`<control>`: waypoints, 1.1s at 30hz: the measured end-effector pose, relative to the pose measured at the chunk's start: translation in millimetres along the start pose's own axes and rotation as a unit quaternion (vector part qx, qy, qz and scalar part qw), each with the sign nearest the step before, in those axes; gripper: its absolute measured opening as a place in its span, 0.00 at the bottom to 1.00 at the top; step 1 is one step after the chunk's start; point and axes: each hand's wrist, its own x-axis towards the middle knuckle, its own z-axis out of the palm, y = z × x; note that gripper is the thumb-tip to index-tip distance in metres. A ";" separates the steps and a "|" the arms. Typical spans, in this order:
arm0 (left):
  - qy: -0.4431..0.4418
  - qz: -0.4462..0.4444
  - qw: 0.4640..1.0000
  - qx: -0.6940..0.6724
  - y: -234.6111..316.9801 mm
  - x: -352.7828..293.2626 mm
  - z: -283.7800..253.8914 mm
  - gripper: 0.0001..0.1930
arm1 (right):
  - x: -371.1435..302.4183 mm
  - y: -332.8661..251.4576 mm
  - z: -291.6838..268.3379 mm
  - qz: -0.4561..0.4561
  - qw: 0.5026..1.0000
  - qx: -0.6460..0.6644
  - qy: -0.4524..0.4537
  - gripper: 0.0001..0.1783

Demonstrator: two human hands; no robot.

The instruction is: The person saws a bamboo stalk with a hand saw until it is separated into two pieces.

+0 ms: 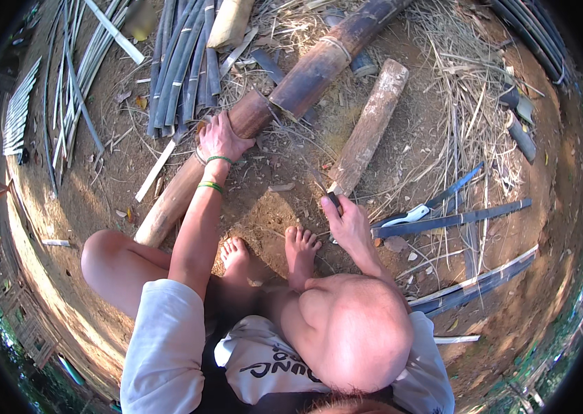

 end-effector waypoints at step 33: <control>-0.200 0.071 0.946 -0.247 -84.4 69.0 5.6 0.60 | 26.2 34.0 27.7 0.025 0.984 0.176 -0.023 0.29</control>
